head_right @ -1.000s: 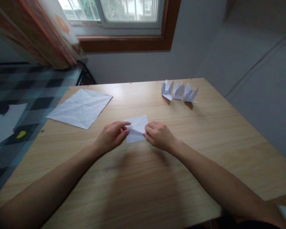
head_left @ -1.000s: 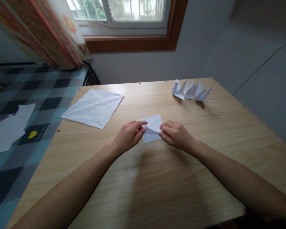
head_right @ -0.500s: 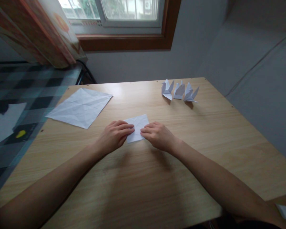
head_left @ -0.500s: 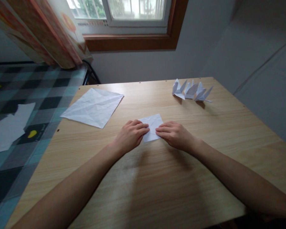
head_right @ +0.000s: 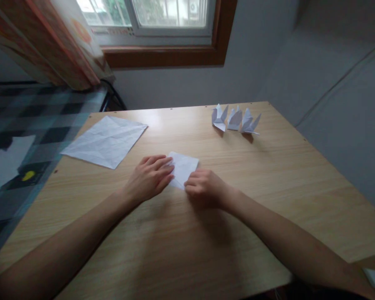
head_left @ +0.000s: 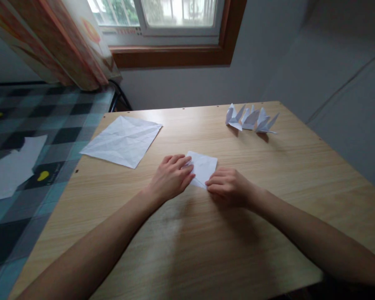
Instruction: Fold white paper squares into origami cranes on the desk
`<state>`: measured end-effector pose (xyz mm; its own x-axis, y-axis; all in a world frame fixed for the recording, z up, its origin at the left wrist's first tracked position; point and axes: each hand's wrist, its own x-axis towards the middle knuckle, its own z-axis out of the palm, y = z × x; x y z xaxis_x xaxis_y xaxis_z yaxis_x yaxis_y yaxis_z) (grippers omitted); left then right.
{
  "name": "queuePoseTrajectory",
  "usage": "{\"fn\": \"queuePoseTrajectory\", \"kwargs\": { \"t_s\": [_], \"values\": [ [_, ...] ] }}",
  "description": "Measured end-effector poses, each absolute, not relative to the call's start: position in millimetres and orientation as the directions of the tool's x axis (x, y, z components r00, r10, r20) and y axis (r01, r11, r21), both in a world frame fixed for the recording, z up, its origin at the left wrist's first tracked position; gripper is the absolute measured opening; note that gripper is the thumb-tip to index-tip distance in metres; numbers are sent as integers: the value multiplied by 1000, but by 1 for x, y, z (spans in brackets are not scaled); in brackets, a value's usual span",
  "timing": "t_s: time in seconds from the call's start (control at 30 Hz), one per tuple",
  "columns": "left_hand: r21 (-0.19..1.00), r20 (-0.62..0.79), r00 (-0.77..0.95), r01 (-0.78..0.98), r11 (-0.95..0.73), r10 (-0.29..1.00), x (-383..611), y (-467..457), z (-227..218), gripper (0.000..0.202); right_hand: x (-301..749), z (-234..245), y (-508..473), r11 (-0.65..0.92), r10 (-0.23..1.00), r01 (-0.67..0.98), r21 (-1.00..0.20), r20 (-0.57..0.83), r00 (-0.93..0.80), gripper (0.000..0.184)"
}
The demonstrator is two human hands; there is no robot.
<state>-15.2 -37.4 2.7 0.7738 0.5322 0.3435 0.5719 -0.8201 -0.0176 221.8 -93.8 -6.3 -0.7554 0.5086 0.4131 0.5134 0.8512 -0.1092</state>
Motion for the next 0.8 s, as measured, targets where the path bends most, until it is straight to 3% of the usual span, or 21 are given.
{"fn": "queuePoseTrajectory", "kwargs": {
  "t_s": [0.2,0.27,0.4,0.57,0.8],
  "values": [
    [-3,247,768,610,-792,591,-11,-38,5,31,195,-7,-105,943,326,267,-200,384,-864,16],
    [16,217,786,591,-807,580,-12,-37,5,33,195,-10,-103,943,321,247,-222,417,-851,19],
    [99,215,803,548,-831,555,-15,-34,2,35,208,-16,-92,921,389,335,-201,533,-751,28],
    [202,168,804,539,-818,571,-19,-30,-2,40,227,-19,-79,887,439,443,-133,545,-714,38],
    [227,85,812,549,-804,578,-18,-30,1,43,231,-13,-76,859,449,503,-98,618,-646,28]
  ]
}}
